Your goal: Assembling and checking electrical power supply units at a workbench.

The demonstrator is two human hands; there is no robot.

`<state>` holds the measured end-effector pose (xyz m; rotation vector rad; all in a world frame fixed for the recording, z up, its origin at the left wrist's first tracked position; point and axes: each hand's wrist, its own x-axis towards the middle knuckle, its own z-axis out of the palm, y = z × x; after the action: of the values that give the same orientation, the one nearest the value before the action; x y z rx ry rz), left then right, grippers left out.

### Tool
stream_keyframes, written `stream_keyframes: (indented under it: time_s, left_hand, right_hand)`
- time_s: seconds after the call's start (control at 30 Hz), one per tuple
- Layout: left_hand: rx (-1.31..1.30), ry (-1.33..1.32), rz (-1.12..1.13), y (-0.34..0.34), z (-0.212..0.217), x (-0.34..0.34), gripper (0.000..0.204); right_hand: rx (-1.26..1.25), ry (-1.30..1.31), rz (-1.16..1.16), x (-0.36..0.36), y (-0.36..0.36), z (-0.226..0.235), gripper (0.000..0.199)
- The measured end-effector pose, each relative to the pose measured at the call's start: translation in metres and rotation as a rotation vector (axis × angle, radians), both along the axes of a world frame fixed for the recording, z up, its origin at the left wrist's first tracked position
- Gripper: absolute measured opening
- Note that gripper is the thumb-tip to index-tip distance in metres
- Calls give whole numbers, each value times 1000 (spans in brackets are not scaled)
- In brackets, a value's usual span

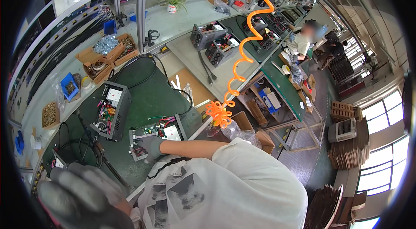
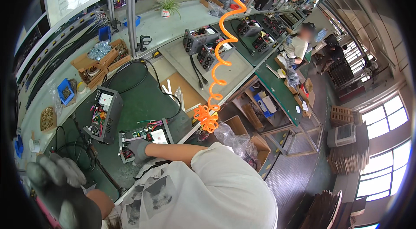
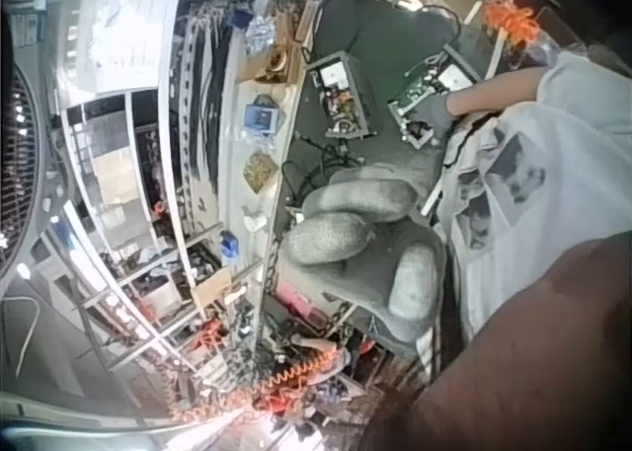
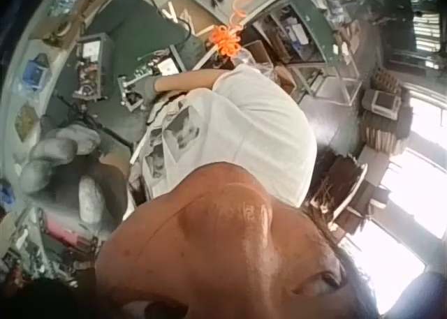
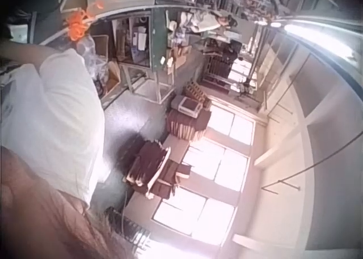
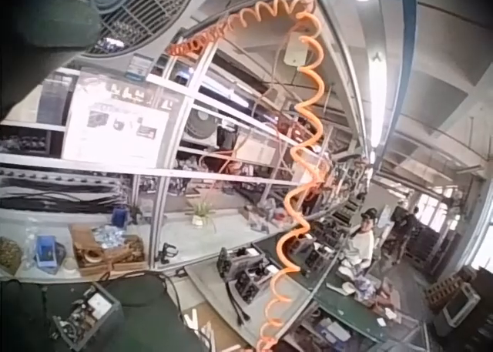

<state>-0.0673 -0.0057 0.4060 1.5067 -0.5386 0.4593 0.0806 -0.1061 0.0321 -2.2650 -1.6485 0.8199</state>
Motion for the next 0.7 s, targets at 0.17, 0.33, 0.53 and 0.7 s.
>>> stream_keyframes:
  time_s: [0.17, 0.33, 0.53, 0.7]
  left_hand:
    - [-338, 403, 709, -9, -116, 53, 34]
    - [27, 783, 852, 23, -356, 34, 30]
    - [519, 737, 942, 1, -366, 33, 26]
    - [597, 748, 888, 3, -366, 43, 20]
  right_hand:
    - [-59, 346, 16, 48, 0, -14, 38]
    - [35, 168, 67, 37, -1, -23, 31]
    - [265, 117, -146, 24, 2, -35, 26]
    - [188, 138, -176, 29, -5, -36, 32]
